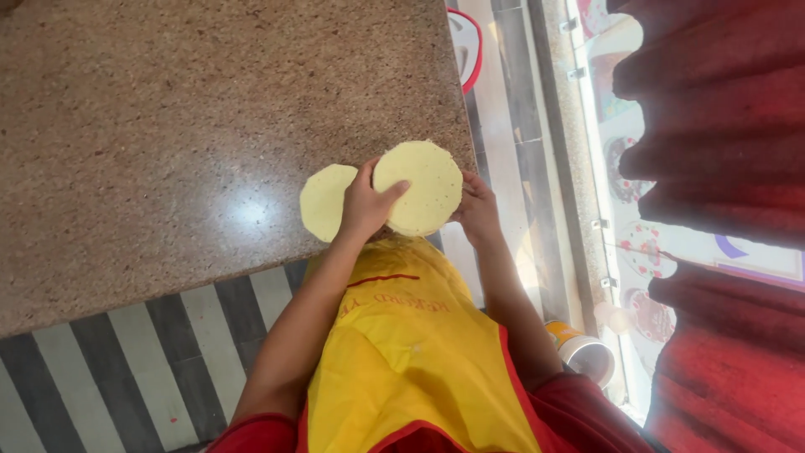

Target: The person trims the edges of a round cake layer with a knife, then arranges multiple trimmed cake layers, red sponge rounds, and brown sponge rounds in neat rows on the countertop.

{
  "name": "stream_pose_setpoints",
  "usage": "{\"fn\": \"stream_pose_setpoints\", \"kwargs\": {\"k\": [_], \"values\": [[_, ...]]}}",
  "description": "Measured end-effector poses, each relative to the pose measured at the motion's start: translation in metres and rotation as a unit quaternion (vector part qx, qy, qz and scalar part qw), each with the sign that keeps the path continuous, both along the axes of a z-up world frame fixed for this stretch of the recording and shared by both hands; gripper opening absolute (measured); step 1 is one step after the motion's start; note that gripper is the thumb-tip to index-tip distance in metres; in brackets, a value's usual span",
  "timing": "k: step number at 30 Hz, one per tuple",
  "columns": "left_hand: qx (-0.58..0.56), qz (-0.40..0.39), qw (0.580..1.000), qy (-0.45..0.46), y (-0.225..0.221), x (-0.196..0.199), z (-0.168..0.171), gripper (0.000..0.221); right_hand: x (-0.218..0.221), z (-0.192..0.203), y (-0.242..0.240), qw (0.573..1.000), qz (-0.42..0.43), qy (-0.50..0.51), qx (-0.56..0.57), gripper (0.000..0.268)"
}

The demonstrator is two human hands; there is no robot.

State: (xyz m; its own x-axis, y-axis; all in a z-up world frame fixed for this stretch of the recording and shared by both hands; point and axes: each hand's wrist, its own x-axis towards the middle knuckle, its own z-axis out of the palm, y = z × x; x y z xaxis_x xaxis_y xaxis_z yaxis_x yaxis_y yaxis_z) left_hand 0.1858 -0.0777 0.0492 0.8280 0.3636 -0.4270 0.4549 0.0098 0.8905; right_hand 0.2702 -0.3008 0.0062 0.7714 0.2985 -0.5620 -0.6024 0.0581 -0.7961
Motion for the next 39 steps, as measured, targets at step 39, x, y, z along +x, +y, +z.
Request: {"fn": "stream_pose_setpoints", "kwargs": {"k": [39], "values": [[-0.631,0.233,0.726,-0.143,0.091,-0.117,-0.075,0.057,-0.029,0.070,0.151,0.976,0.202,-0.077,0.037,0.032]]}}
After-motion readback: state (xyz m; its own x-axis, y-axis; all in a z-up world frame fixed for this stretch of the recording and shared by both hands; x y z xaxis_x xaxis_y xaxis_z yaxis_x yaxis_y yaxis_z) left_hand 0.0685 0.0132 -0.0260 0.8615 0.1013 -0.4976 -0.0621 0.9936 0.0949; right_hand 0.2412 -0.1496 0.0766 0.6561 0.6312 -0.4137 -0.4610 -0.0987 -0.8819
